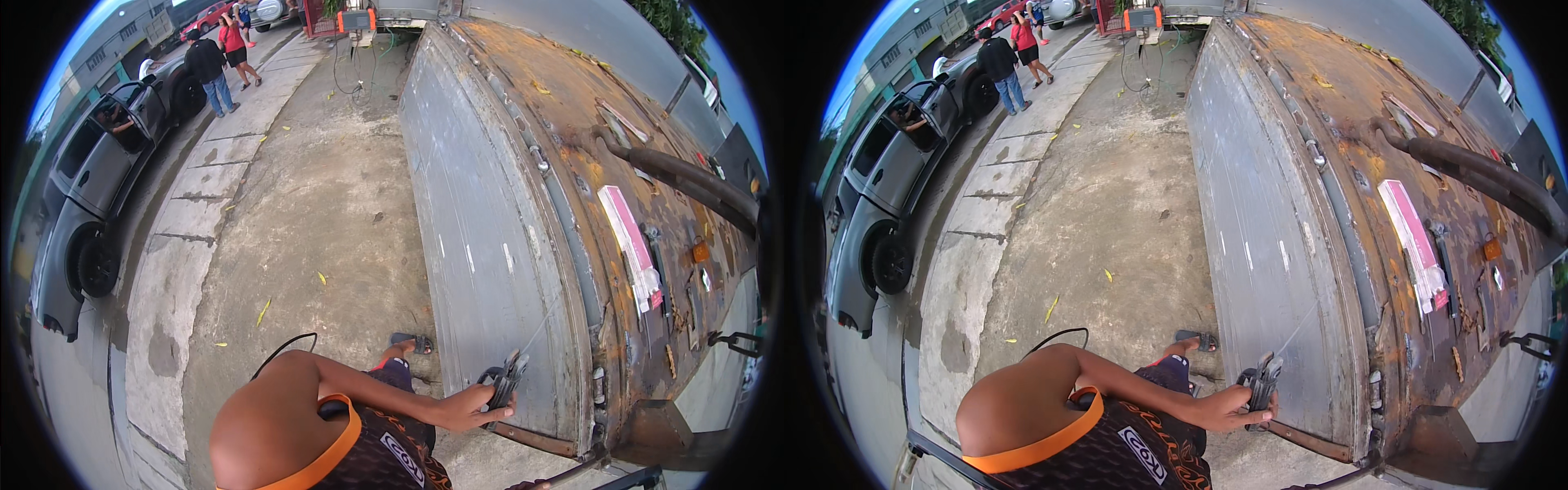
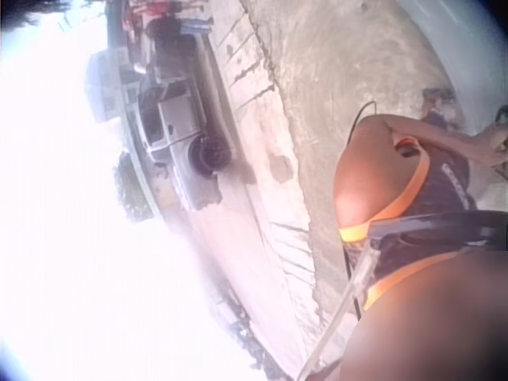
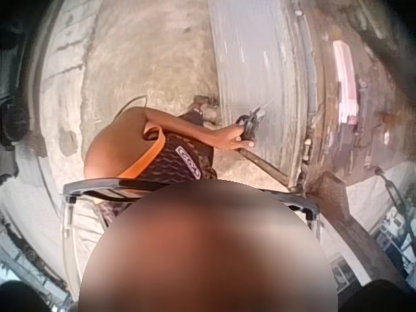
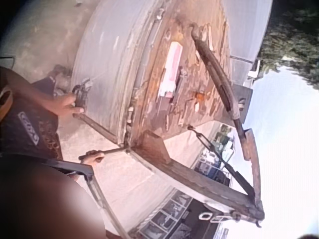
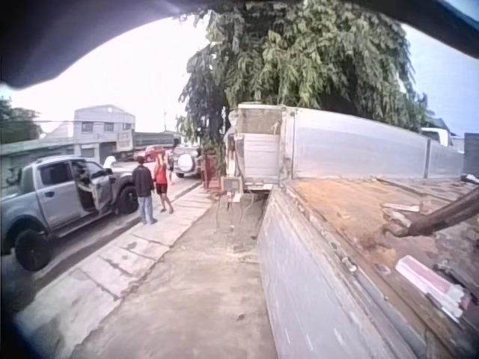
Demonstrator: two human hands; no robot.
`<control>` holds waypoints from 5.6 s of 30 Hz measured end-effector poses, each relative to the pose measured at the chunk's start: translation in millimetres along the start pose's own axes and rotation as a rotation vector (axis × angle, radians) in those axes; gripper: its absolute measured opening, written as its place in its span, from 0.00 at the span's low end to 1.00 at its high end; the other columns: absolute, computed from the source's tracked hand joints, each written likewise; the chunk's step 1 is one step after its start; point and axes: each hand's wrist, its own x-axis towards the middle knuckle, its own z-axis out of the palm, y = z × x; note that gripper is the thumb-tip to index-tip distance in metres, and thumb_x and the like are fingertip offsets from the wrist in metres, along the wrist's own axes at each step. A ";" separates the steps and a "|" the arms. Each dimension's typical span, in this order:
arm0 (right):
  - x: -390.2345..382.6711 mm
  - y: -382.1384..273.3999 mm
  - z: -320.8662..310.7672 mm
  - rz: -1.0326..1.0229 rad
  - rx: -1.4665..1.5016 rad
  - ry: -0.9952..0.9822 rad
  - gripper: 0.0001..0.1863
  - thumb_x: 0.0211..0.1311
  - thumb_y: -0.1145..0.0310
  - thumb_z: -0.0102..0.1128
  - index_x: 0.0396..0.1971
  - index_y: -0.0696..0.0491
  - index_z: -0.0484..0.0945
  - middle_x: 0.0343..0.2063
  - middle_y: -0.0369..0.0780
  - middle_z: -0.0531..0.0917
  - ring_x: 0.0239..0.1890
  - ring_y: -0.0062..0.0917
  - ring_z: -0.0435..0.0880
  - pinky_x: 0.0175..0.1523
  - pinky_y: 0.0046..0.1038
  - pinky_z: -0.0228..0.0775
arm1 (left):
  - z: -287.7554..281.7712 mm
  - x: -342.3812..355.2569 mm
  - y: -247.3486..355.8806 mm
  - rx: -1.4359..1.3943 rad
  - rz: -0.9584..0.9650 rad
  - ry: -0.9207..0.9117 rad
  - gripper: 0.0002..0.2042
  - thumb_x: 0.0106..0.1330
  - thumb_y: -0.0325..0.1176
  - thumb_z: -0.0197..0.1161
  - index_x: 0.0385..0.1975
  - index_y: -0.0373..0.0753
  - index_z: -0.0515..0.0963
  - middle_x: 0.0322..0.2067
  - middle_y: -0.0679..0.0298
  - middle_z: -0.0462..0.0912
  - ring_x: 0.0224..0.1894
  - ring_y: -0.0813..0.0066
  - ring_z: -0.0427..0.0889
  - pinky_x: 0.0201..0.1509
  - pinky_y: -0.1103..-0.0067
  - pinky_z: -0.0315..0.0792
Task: The person uses a hammer and chisel to clean a metal joint, then welds the joint with a handheld welding torch. The person repeats this process on multiple spots along the metal structure.
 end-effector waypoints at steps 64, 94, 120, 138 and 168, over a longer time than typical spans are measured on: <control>75.1 -106.6 -14.0 -0.412 -0.262 0.213 0.28 0.76 0.49 0.52 0.35 0.64 0.76 0.15 0.51 0.73 0.19 0.44 0.74 0.31 0.36 0.67 | -19.5 -20.4 2.9 -0.033 -0.049 -0.093 0.12 0.77 0.31 0.54 0.53 0.36 0.61 0.44 0.49 0.81 0.36 0.72 0.83 0.34 0.84 0.81; 67.9 -119.2 -9.6 -0.376 -0.210 0.217 0.31 0.77 0.43 0.47 0.23 0.57 0.71 0.13 0.33 0.70 0.15 0.17 0.69 0.21 0.24 0.60 | -7.4 -23.7 1.4 -0.103 -0.053 -0.155 0.13 0.76 0.30 0.55 0.53 0.35 0.62 0.48 0.49 0.78 0.46 0.71 0.80 0.35 0.84 0.83; 88.1 -215.4 118.2 -0.409 -0.325 0.100 0.17 0.72 0.61 0.58 0.53 0.53 0.69 0.19 0.42 0.76 0.24 0.33 0.78 0.33 0.35 0.68 | -60.1 50.9 -1.0 -0.011 -0.122 -0.391 0.11 0.75 0.30 0.58 0.51 0.31 0.69 0.44 0.55 0.82 0.48 0.70 0.81 0.55 0.74 0.74; -23.8 -204.4 157.0 -0.192 -0.183 -0.097 0.13 0.67 0.63 0.68 0.38 0.59 0.81 0.35 0.40 0.86 0.42 0.24 0.86 0.51 0.32 0.77 | -91.6 182.9 -11.0 -0.162 -0.353 -1.049 0.17 0.80 0.39 0.49 0.56 0.30 0.66 0.51 0.56 0.75 0.53 0.71 0.76 0.61 0.73 0.67; -135.8 -122.6 -34.1 -0.100 0.340 1.098 0.21 0.77 0.52 0.51 0.58 0.51 0.65 0.27 0.35 0.70 0.19 0.15 0.67 0.21 0.21 0.59 | 20.9 194.5 154.6 -0.615 -0.087 -1.634 0.41 0.70 0.63 0.55 0.61 0.23 0.73 0.61 0.39 0.75 0.59 0.52 0.80 0.69 0.62 0.68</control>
